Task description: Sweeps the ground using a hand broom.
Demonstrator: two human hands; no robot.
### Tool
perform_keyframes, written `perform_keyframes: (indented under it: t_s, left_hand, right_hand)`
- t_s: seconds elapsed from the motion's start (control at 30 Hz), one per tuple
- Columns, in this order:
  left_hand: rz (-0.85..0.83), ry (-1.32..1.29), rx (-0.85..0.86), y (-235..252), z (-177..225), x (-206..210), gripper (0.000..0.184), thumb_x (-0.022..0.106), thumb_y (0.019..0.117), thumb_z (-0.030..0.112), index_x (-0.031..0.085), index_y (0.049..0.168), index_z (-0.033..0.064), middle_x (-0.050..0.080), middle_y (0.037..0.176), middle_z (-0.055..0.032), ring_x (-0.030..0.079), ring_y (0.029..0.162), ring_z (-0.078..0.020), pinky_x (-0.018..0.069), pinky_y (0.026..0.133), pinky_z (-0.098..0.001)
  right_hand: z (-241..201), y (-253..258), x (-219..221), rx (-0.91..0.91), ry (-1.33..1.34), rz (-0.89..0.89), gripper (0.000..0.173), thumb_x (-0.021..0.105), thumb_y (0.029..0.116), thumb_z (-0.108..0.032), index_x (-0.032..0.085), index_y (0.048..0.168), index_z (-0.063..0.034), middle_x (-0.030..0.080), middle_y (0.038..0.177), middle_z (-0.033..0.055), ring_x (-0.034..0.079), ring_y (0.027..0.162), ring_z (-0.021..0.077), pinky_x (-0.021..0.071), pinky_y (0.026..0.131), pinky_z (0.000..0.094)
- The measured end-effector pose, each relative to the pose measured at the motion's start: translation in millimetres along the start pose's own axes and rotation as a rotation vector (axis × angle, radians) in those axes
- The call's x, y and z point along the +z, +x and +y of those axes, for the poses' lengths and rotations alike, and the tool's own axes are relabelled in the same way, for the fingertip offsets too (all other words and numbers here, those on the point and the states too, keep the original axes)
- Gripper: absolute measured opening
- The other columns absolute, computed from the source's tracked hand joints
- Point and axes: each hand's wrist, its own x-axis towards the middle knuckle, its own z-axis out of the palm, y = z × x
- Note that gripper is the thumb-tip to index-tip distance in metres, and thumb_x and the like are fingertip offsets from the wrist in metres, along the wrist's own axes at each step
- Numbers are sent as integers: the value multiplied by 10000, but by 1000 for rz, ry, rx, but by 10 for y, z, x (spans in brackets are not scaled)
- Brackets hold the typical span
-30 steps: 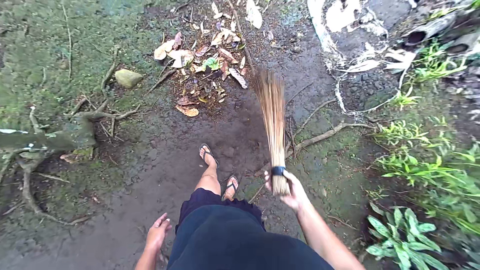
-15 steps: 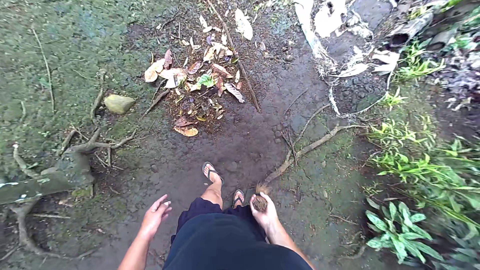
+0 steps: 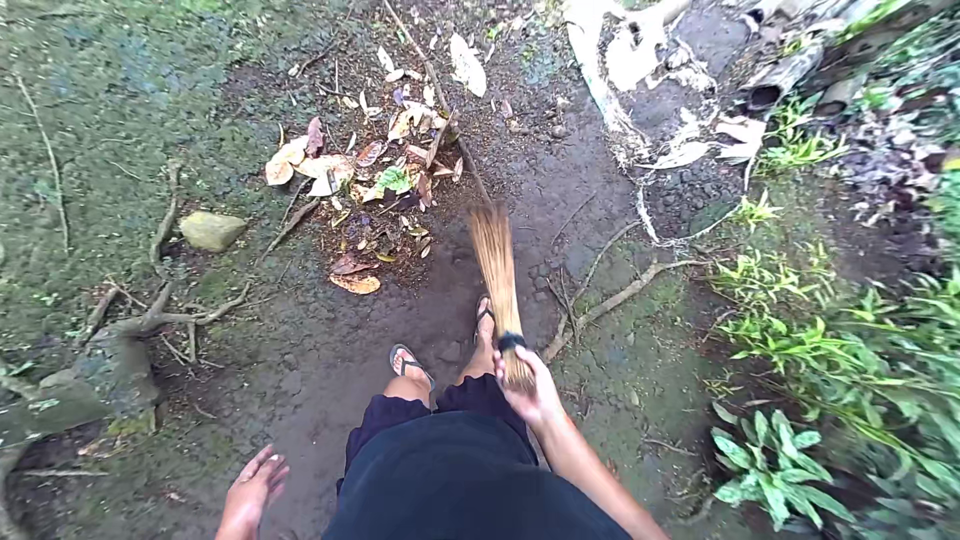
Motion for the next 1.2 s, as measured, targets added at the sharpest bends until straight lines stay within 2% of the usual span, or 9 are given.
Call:
perform_keyframes:
  t_s: [0.13, 0.23, 0.33, 0.47, 0.6, 0.83, 0.93, 1.03, 1.2]
  left_hand:
    - [-45, -34, 13, -196, 317, 796, 456, 506, 1082, 206, 439, 1520, 99, 584, 1378, -212, 653, 1103, -295, 536, 898, -444]
    - [-91, -24, 13, -528, 545, 1363, 456, 522, 1075, 181, 449, 1515, 88, 578, 1386, -222, 648, 1122, -306, 532, 921, -451]
    - [-136, 25, 74, -934, 793, 1735, 443, 515, 1077, 173, 467, 1506, 77, 597, 1373, -228, 660, 1136, -320, 542, 941, -458]
    - [-116, -20, 123, -1263, 983, 2017, 453, 492, 1080, 190, 446, 1518, 85, 608, 1364, -204, 685, 1085, -275, 568, 894, -412]
    - [-76, -7, 71, -1341, 1024, 2177, 454, 496, 1079, 185, 447, 1521, 94, 601, 1366, -214, 678, 1090, -288, 562, 893, -428]
    - [-62, -10, -5, -1339, 1117, 2549, 448, 508, 1079, 176, 451, 1514, 84, 597, 1363, -227, 658, 1111, -311, 538, 908, -448]
    - [-81, -61, 32, -1450, 1206, 2698, 447, 510, 1074, 175, 462, 1507, 79, 588, 1390, -214, 659, 1137, -310, 545, 926, -446]
    - [-87, -95, 64, -1596, 1219, 2781, 446, 506, 1074, 179, 465, 1505, 72, 596, 1382, -214, 665, 1130, -305, 550, 927, -440]
    - [-63, -48, 28, -1709, 1007, 2760, 475, 480, 1082, 175, 408, 1538, 64, 562, 1399, -258, 653, 1141, -330, 542, 944, -464]
  right_hand:
    - [-391, -297, -24, 55, 56, 248, 235, 465, 1072, -280, 565, 1064, -68, 685, 870, 130, 712, 726, 215, 629, 655, 345]
    - [-862, 358, 314, 72, -25, 289, 125, 495, 1035, -206, 521, 1097, -101, 637, 855, 80, 677, 735, 170, 609, 678, 316]
    - [-1198, 1082, 991, 157, -49, 183, 189, 509, 1021, -201, 493, 1178, -97, 620, 904, 93, 664, 743, 176, 600, 676, 319]
    - [-1614, 1513, 1716, 207, -8, -55, 178, 555, 993, -205, 518, 1131, -99, 631, 901, 107, 678, 755, 200, 611, 711, 335]
    - [-2062, 1298, 1319, 189, 46, -173, 183, 514, 994, -192, 520, 1135, -74, 637, 929, 132, 676, 727, 205, 598, 630, 309]
    - [-2359, 459, 524, 18, -102, 48, 454, 502, 951, -38, 354, 1375, -103, 639, 956, 150, 693, 751, 242, 618, 651, 386]
    - [-2416, 796, 516, -4, -138, 272, 218, 502, 1011, -102, 449, 1223, -99, 628, 884, 109, 673, 742, 210, 611, 677, 377]
    - [-2514, 1348, 864, 51, -15, 323, 178, 507, 1021, -198, 474, 1165, -99, 587, 930, 82, 644, 782, 169, 587, 705, 317]
    - [-2663, 1919, 1973, 134, 136, 29, 205, 547, 992, -218, 478, 1159, -122, 597, 948, 92, 666, 784, 182, 604, 713, 312]
